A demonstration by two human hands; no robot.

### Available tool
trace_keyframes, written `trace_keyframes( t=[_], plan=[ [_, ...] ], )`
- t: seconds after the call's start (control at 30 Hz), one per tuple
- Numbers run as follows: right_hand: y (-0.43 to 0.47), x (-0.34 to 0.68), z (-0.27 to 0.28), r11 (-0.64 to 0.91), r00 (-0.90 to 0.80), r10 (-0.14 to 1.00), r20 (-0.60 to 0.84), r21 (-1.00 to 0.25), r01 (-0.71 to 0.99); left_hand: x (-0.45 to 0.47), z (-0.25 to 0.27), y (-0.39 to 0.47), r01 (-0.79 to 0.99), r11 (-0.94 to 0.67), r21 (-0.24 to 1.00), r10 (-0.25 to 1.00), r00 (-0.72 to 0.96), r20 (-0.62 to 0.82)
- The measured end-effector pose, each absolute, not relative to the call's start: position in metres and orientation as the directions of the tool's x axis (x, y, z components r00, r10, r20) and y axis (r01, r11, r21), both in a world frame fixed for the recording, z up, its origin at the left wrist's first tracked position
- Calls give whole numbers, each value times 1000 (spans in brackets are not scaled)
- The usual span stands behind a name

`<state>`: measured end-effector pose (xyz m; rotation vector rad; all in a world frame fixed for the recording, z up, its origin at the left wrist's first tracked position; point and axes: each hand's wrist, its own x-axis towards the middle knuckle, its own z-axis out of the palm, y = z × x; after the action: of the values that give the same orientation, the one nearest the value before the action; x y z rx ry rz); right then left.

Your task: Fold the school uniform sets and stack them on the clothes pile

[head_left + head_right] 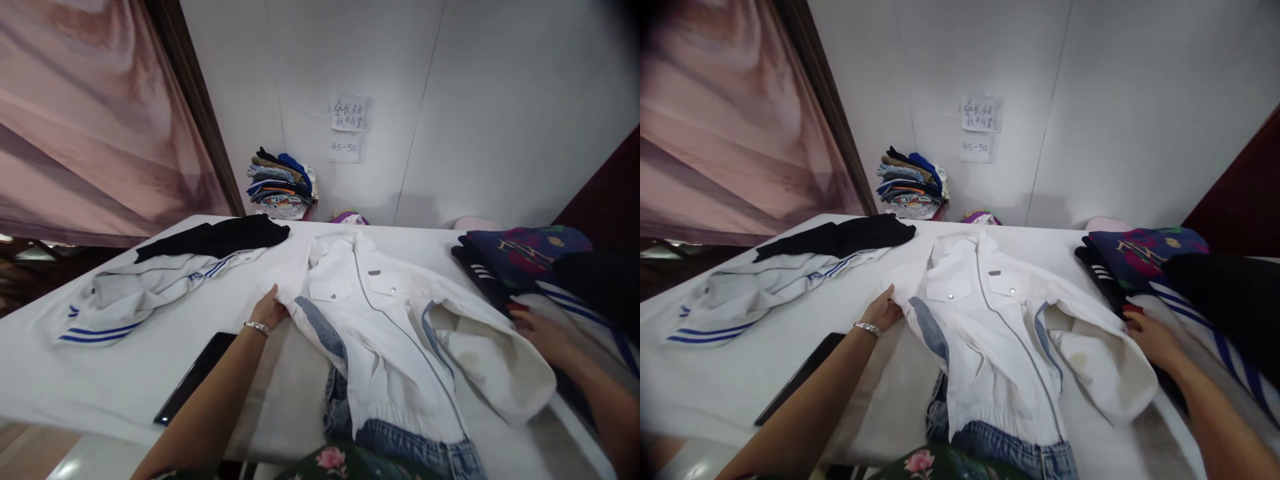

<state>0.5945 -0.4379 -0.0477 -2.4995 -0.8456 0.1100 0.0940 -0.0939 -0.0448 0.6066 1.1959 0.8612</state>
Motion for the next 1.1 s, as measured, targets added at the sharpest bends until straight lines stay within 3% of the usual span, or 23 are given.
trace_keyframes(
  t=[0.1,0.2,0.3,0.4,0.5,0.63,0.97,1.1],
  plan=[
    [-408,596,-24,-524,724,680,114,-615,589,88,-39,-99,20,375,927,927,17,-375],
    [-357,575,2,-445,628,768,129,-598,667,91,-30,-99,317,91,944,989,-142,-47],
    [-295,545,10,-431,518,854,46,-494,755,107,-19,-93,637,-166,753,977,1,214],
    [-240,522,-4,-439,492,871,5,-443,781,132,-12,-80,828,-298,475,952,219,214],
    [-205,509,-25,-486,516,856,-28,-383,786,155,-11,-59,880,-278,385,960,240,144],
    [-193,502,-47,-561,561,823,-91,-290,776,158,-8,-31,893,-163,420,986,157,50],
    [-214,506,-65,-513,506,858,-84,-167,842,31,-14,-49,783,32,621,942,-231,243],
    [-221,509,-66,-534,536,843,-42,-178,827,-3,-30,-70,754,139,642,935,-314,167]
  ],
)
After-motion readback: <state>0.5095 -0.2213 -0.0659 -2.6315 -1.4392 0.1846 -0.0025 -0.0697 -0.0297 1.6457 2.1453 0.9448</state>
